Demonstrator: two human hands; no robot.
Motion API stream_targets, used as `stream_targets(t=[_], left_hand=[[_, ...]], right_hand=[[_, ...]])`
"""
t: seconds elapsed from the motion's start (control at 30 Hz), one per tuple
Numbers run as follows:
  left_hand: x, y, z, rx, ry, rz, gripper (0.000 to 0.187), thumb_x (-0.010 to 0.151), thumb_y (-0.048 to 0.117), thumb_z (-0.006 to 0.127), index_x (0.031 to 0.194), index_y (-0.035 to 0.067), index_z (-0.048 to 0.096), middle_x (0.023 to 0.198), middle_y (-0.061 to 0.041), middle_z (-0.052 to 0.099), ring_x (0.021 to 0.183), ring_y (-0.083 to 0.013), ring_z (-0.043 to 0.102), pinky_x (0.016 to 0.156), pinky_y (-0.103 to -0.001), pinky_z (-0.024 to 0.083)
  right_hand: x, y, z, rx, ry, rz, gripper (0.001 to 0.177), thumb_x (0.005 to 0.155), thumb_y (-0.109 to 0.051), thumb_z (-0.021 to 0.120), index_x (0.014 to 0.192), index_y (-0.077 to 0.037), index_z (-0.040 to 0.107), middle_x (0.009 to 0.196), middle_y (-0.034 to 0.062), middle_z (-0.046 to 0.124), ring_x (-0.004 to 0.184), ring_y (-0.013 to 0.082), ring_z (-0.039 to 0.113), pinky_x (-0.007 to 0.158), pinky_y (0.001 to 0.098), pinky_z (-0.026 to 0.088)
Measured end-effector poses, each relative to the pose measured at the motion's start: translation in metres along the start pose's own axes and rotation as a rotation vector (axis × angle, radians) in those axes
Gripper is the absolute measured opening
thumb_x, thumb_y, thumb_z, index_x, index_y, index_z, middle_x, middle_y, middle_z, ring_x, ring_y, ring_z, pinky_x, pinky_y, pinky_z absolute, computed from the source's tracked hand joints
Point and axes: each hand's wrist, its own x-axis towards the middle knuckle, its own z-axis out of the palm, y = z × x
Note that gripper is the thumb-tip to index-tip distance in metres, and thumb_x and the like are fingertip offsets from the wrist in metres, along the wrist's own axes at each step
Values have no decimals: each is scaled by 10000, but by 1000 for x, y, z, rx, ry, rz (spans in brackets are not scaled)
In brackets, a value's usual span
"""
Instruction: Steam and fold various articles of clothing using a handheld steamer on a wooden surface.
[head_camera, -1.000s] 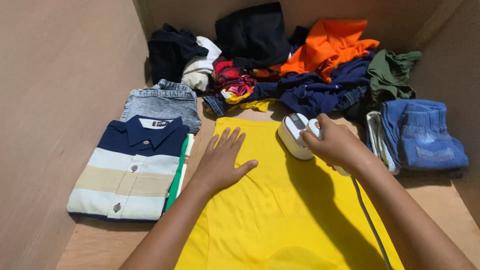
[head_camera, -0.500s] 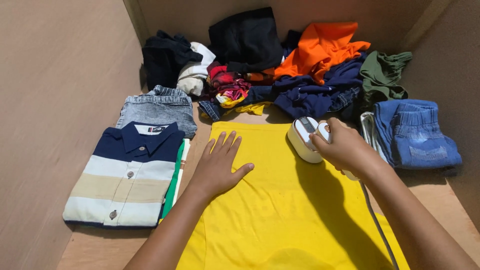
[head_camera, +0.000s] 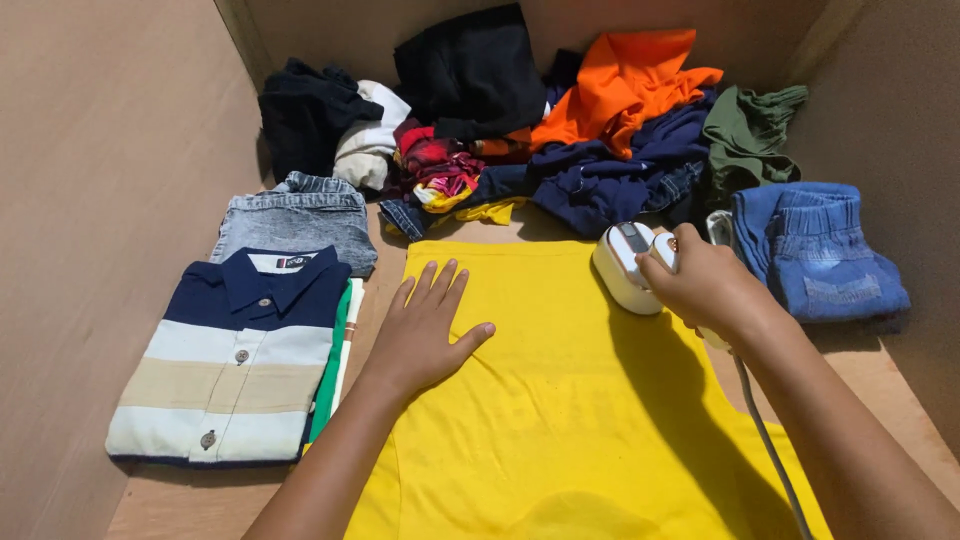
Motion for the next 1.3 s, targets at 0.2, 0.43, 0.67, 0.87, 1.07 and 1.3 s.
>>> stream_targets(t=[0.2,0.43,0.67,0.87,1.07,1.3], left_hand=[[0,-1,2,-12,4,-11,877,940,672,459,1562,70,321,1648,-134,259,1542,-302,140,1214,-477,105],[0,0,1,1,-2,-16,876,940,675,457,1558,69,322,1645,-140,263,1541,-303,143,1212,-474,108],[2,7,-4,14,-39,1,885,932,678,457,1564,74,317,1652,-129,257,1541,-303,140,1217,-473,111],[2,0,1,11,-74,-54,890,926,706,423,1570,105,294,1658,-107,225,1546,-280,108,1219,-466,87],[-3,1,2,-9,13,-8,898,948,663,463,1573,46,279,1655,-139,254,1552,-296,142,1224,-482,89],[-3,-2,1,-62,59,7,946,943,649,491,1580,5,221,1650,-160,262,1542,-307,154,1219,-487,75]], right_hand=[[-4,8,2,-40,10,39,619,984,-455,535,1367,29,513,850,286,762,657,321,754,605,431,593],[-15,18,-2,24,-50,108,712,953,-448,550,1496,-8,417,826,291,750,610,322,732,570,455,593],[-6,36,4,15,24,45,723,948,-444,576,1478,24,428,854,296,707,578,306,741,528,428,576],[-6,25,-4,58,29,48,668,961,-436,572,1427,32,473,834,314,735,606,302,728,509,419,550],[-36,10,-1,40,-15,62,711,960,-493,627,1479,-42,450,845,279,738,626,300,747,532,433,578],[-38,-46,25,48,-144,-139,688,924,-545,610,1409,-68,508,919,215,755,669,279,743,556,414,603]])
